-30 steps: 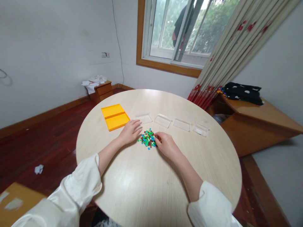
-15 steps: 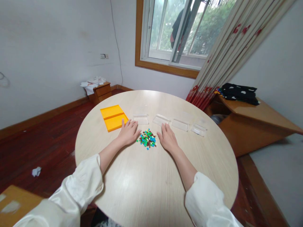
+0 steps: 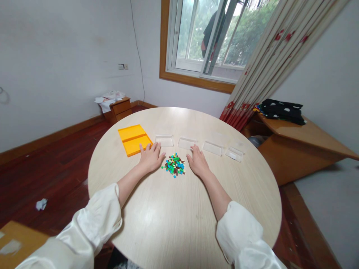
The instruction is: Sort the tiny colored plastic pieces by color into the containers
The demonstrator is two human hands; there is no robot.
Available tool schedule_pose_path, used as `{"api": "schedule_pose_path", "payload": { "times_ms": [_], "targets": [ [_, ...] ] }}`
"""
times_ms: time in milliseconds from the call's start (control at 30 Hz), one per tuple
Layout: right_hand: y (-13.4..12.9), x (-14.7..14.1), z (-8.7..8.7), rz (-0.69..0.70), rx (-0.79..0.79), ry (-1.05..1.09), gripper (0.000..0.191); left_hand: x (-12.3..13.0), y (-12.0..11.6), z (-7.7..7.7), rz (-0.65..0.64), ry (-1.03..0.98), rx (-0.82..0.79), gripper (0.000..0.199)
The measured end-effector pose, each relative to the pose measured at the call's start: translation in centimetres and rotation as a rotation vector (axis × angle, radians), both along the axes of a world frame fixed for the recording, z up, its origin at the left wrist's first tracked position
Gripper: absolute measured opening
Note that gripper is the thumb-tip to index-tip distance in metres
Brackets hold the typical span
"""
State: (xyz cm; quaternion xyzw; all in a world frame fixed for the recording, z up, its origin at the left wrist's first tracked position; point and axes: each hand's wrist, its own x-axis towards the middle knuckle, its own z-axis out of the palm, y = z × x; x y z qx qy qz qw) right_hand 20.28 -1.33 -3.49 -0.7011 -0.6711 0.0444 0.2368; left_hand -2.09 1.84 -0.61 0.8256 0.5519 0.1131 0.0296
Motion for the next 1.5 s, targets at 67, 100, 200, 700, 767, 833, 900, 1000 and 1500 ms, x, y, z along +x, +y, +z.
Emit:
{"api": "schedule_pose_path", "payload": {
  "times_ms": [67, 100, 200, 700, 767, 833, 900, 1000, 1500],
  "targets": [
    [0.0, 0.0, 0.1, 0.007, 0.012, -0.007, 0.046, 0.0, 0.1, -0.1, -0.006, 0.005, 0.002, 0.057],
    [0.0, 0.1, 0.2, 0.007, 0.025, -0.017, 0.045, 0.0, 0.1, -0.1, -0.006, 0.007, 0.006, 0.057],
    [0.1, 1.0, 0.5, -0.059, 0.065, -0.071, 0.049, 0.0, 0.1, -0.1, 0.000, 0.016, 0.011, 0.056],
    [-0.6, 1.8, 0.7, -0.199, -0.015, -0.209, 0.046, 0.1, 0.1, -0.3, 0.010, 0.024, -0.004, 0.057],
    [-0.8, 1.6, 0.8, -0.181, -0.004, -0.215, 0.045, 0.1, 0.1, -0.3, 0.011, 0.024, -0.007, 0.057],
    [-0.9, 1.3, 0.8, -0.165, 0.008, -0.219, 0.044, 0.1, 0.1, -0.2, 0.015, 0.024, -0.007, 0.056],
    [-1.0, 1.0, 0.8, -0.153, 0.018, -0.215, 0.044, 0.1, 0.1, -0.3, 0.015, 0.021, -0.002, 0.056],
    [-0.9, 0.9, 0.8, -0.147, 0.039, -0.194, 0.045, 0.0, 0.2, -0.4, 0.002, -0.002, 0.007, 0.056],
    [-3.0, 8.8, 1.0, -0.628, 0.001, -0.141, 0.050, -0.5, 0.2, -0.4, -0.030, -0.088, 0.012, 0.050]
  ]
}}
